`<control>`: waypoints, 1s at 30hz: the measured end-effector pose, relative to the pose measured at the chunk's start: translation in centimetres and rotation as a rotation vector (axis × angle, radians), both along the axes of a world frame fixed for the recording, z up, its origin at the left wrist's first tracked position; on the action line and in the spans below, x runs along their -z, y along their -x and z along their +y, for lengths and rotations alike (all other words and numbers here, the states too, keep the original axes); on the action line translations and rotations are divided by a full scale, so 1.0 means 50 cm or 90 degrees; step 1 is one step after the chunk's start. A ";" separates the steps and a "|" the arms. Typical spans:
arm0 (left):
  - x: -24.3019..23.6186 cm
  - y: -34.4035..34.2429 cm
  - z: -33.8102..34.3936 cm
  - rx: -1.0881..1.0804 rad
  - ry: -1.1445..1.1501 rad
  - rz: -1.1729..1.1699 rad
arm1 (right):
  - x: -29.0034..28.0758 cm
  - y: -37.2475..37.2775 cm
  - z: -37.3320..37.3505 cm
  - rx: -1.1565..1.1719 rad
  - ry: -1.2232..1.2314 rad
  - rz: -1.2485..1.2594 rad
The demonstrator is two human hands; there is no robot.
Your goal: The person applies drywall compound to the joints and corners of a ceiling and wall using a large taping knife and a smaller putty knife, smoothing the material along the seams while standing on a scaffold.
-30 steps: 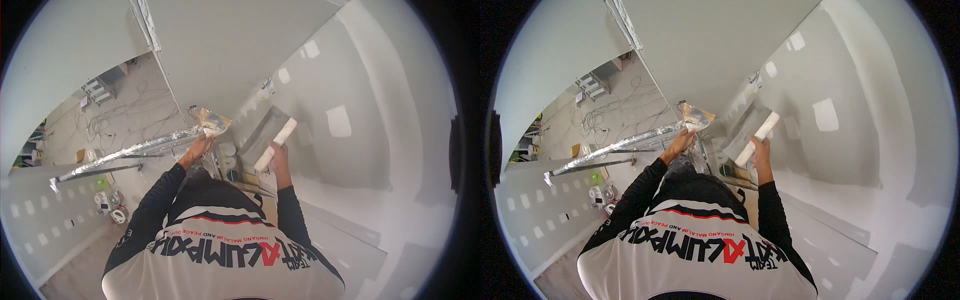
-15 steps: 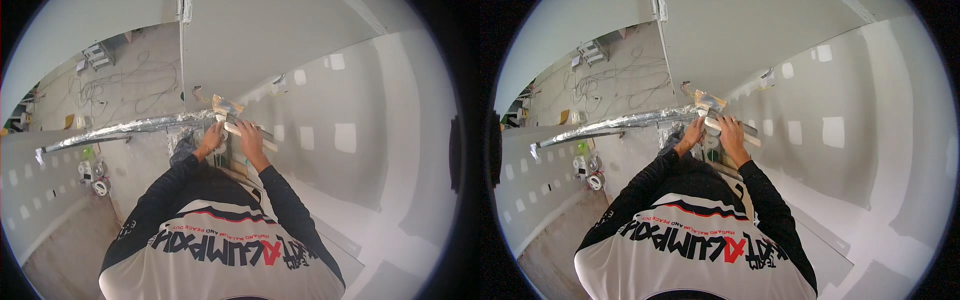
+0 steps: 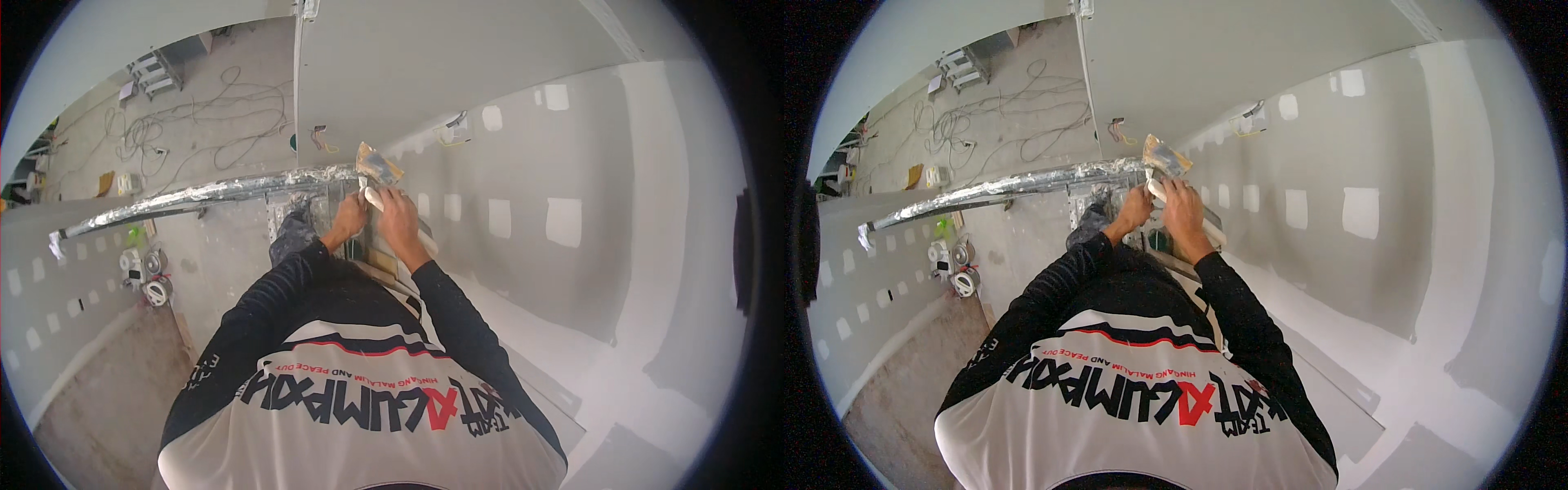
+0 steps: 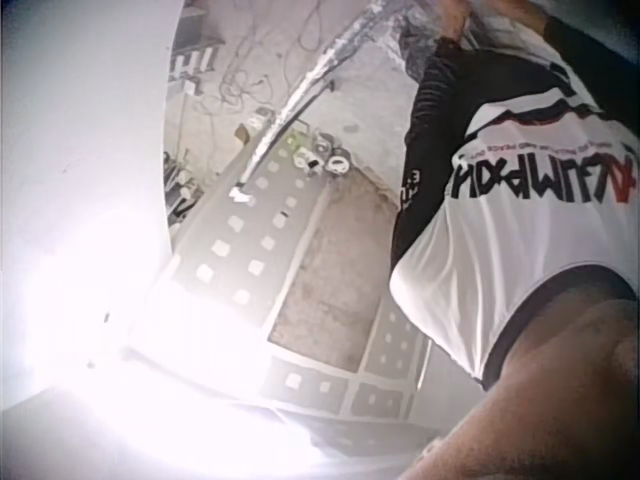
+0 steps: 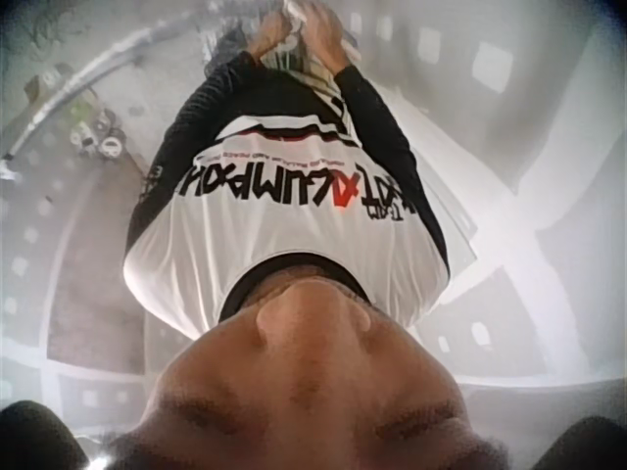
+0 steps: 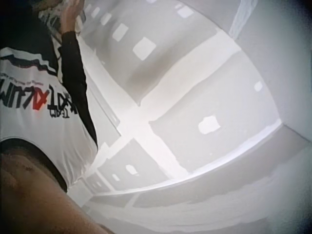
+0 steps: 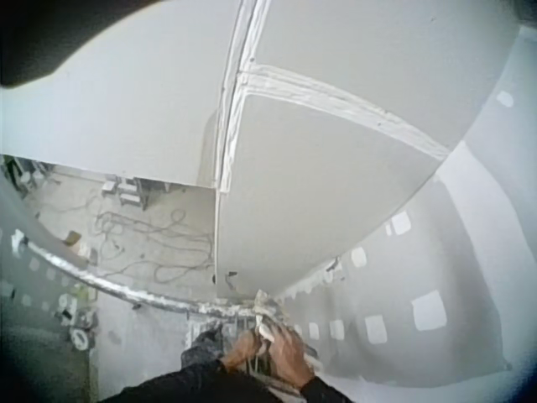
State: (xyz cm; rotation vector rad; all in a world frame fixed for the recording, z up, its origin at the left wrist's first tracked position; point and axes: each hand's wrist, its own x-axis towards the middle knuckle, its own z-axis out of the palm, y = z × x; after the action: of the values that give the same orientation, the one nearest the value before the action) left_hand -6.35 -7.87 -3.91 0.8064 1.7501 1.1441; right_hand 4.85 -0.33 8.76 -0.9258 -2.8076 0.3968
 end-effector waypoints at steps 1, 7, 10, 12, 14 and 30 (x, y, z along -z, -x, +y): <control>-0.010 0.004 -0.003 0.030 -0.008 0.114 | 0.000 0.001 0.003 0.001 -0.003 0.004; -0.018 0.010 -0.012 0.049 0.045 0.030 | 0.007 -0.007 -0.040 -0.007 -0.052 -0.036; -0.013 0.005 -0.004 -0.007 -0.004 0.089 | 0.010 0.000 -0.015 0.012 -0.028 -0.040; -0.019 0.017 0.006 -0.010 0.014 0.060 | 0.009 0.014 -0.005 0.036 0.001 -0.050; -0.076 0.035 0.011 0.029 0.045 -0.017 | 0.032 0.015 -0.005 0.017 -0.074 -0.028; 0.019 0.047 0.009 0.112 -0.009 0.227 | -0.002 -0.011 0.039 -0.007 0.053 -0.017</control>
State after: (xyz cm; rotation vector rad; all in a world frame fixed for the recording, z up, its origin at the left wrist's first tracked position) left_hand -8.70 -7.41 -4.84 1.2065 1.9134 0.9374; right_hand 5.39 1.64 8.84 -0.9402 -2.8408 0.5099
